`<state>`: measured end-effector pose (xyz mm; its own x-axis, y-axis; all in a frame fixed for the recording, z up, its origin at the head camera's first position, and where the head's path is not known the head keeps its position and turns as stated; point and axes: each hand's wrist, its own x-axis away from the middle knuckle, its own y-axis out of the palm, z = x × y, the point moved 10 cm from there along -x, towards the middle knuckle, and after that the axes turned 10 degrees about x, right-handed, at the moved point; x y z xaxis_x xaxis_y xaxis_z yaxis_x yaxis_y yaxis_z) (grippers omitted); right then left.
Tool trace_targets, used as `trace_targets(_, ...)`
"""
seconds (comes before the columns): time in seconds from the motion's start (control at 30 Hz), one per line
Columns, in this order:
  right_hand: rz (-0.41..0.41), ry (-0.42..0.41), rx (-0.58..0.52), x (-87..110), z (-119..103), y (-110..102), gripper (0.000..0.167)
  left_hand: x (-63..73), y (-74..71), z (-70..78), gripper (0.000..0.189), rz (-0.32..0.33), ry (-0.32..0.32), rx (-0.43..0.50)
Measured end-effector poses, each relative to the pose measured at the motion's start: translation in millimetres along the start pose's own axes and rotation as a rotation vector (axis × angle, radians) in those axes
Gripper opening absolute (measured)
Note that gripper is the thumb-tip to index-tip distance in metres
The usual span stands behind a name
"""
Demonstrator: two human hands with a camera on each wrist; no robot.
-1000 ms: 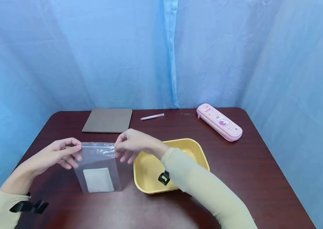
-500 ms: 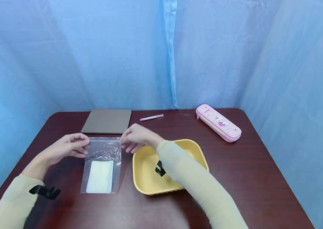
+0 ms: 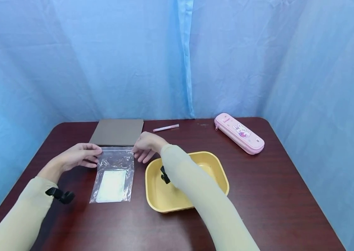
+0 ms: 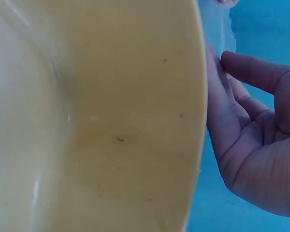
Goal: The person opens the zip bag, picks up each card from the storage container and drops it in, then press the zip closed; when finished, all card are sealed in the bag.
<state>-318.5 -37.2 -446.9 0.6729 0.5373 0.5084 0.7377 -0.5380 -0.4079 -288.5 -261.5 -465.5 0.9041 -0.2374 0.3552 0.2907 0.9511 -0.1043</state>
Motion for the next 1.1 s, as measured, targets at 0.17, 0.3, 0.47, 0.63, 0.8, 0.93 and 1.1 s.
trace_targets(0.17, 0.007, 0.042, 0.073, -1.6, -2, -2, 0.019, -7.7, -0.4, -10.4, 0.033, 0.012, -0.022, 0.032)
trace_targets(0.3, 0.002, 0.063, 0.114, -5.5, -5, -1, 0.019, -12.2, -1.3, -17.7, 0.031, 0.037, -0.028, 0.065)
trace_targets(0.47, 0.007, 0.109, 0.128, -13.7, -5, 1, 0.02, -17.0, -3.0, -21.9, 0.037, 0.11, -0.035, 0.011)
trace_targets(0.63, 0.032, 0.176, 0.056, -18.7, -4, 0, 0.022, -18.7, -9.7, -17.5, 0.038, 0.217, -0.027, -0.104)
trace_targets(0.8, 0.056, 0.217, -0.071, -21.0, -1, 5, 0.029, -18.4, -15.2, -15.2, 0.032, 0.257, -0.022, -0.136)
trace_targets(0.93, 0.085, 0.227, -0.114, -22.0, 2, 8, 0.032, -18.4, -17.8, -16.1, 0.03, 0.263, -0.014, -0.141)
trace_targets(1.1, 0.15, 0.248, -0.165, -21.8, 8, 7, 0.03, -20.6, -18.8, -17.6, 0.03, 0.261, -0.003, -0.125)
